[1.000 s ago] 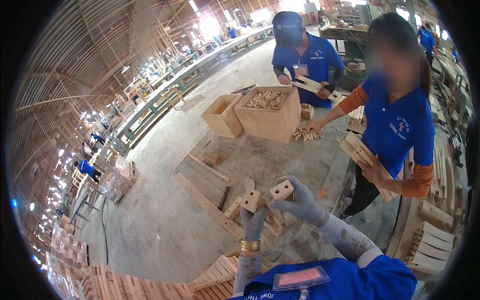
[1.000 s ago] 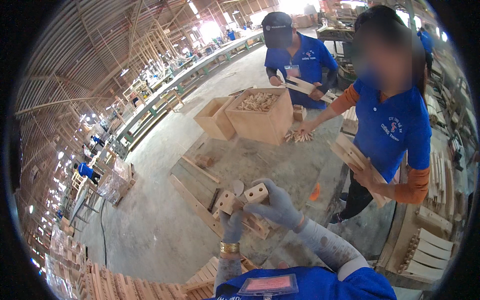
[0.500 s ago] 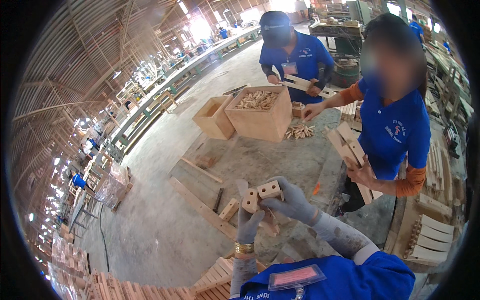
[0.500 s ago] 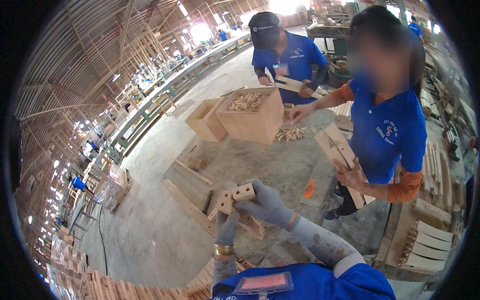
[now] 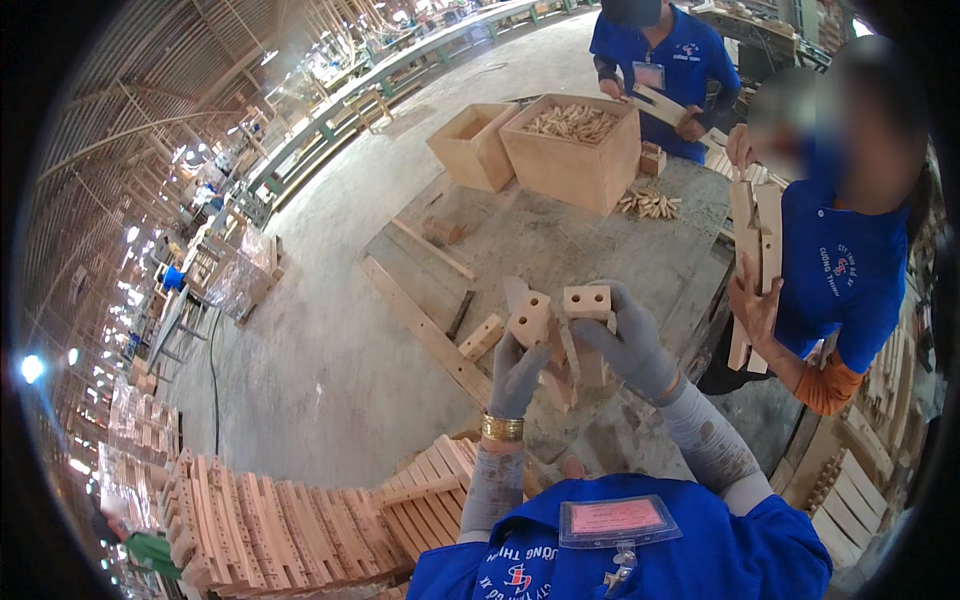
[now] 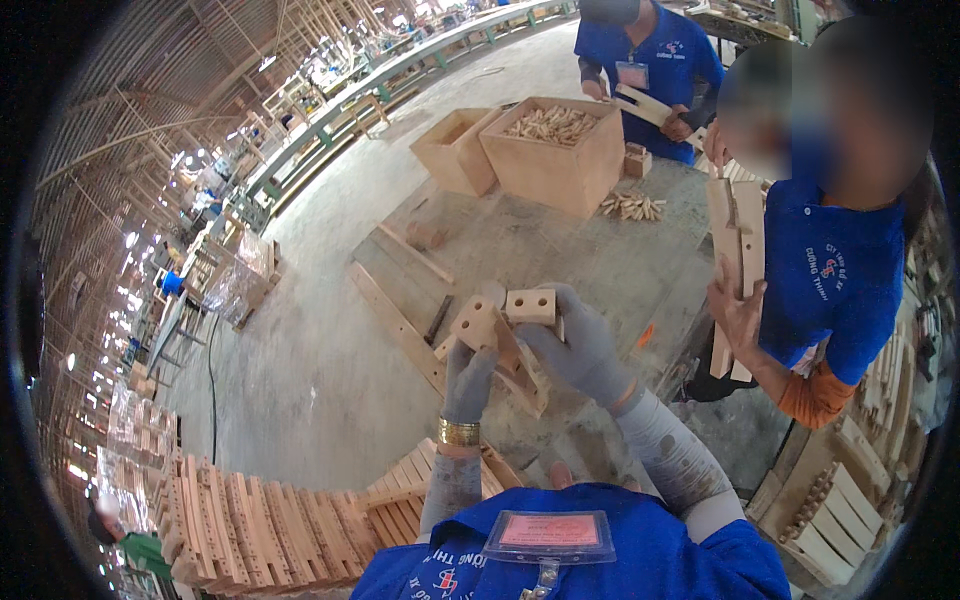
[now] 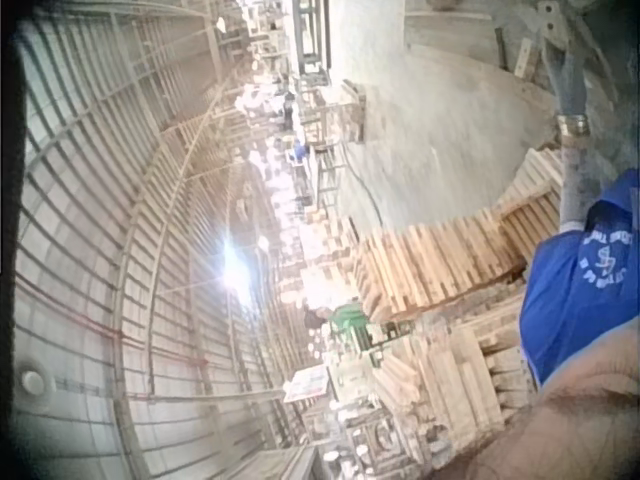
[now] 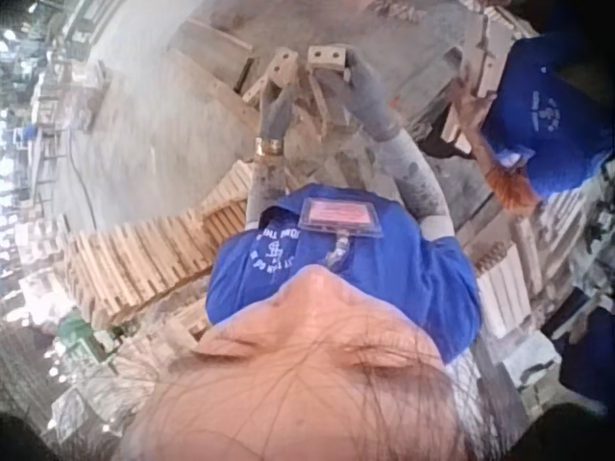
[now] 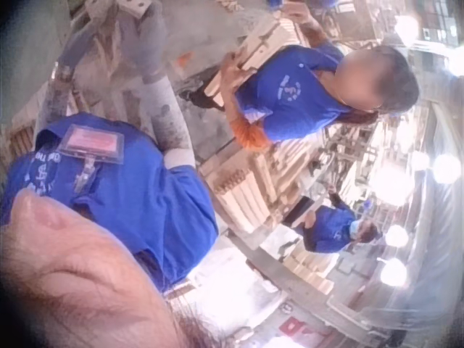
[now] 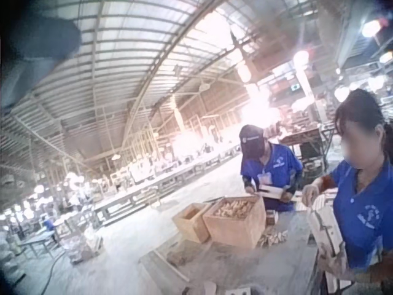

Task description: The person applies glue to the holes of small wooden blocks using a brush and a container of adhesive. They pick up blocks from a stack, apply the glue, and place them back down or hand them to a coworker in a factory setting.

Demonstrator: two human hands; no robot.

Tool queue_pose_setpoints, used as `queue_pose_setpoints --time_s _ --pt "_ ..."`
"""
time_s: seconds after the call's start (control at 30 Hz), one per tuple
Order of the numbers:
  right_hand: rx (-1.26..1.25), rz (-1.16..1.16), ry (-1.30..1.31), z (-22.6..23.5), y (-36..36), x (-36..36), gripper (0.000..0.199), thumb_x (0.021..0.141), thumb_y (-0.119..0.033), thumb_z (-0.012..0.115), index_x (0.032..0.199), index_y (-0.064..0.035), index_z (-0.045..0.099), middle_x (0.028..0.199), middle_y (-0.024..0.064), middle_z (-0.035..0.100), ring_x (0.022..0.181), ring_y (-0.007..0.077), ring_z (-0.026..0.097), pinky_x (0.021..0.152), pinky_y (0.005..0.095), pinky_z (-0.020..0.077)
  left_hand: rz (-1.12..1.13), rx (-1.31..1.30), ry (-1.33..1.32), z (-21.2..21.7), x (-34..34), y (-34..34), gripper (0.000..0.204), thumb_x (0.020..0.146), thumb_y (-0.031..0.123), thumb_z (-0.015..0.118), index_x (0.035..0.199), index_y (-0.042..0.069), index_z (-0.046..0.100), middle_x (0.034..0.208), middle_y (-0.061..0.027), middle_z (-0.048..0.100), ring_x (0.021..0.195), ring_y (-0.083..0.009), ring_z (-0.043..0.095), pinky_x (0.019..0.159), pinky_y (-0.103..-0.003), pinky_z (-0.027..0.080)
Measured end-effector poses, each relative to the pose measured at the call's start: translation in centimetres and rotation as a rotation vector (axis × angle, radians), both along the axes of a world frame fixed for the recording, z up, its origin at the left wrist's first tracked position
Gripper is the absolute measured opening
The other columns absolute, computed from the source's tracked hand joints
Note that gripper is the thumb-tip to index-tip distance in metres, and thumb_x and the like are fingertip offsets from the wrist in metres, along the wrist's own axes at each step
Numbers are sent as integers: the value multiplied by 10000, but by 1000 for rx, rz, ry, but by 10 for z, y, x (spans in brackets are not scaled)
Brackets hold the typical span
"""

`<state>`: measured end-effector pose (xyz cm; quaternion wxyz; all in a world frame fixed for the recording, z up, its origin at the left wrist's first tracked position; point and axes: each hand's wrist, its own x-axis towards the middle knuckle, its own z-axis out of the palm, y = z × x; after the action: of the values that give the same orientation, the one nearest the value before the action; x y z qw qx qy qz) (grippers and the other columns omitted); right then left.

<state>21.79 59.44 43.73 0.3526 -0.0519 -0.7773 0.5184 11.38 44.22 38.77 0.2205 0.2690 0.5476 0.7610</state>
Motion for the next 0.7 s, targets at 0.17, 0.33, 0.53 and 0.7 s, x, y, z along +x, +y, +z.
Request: queue_pose_setpoints --time_s 0.17,0.33,0.53,0.7 --pt "28 -26 -17 -4 1 0 355 790 -166 666 1074 -37 497 923 125 646 827 255 648 691 322 493 56 107 -16 11 5 1 473 788 165 627 1208 -1 483 1087 -54 567 969 -137 537 842 -283 436" --pt "34 -25 -23 4 4 -10 340 789 -182 675 1049 -31 516 907 123 643 816 243 647 685 314 489 74 1 1 19 6 -10 417 769 78 619 1163 4 509 1052 -42 573 954 -121 538 819 -272 453" --pt "-5 145 57 23 -2 -35 279 824 -187 638 1013 -12 531 875 112 635 769 210 628 676 298 479 -73 34 113 26 14 -13 366 775 51 620 1121 3 513 1022 -39 563 901 -109 546 780 -267 472" --pt "-230 354 -22 6 -9 -46 237 881 -176 560 1035 2 533 914 60 605 828 125 555 748 260 451 30 -10 55 21 15 -14 421 749 73 661 1137 17 508 1078 -57 570 976 -137 555 828 -286 474"
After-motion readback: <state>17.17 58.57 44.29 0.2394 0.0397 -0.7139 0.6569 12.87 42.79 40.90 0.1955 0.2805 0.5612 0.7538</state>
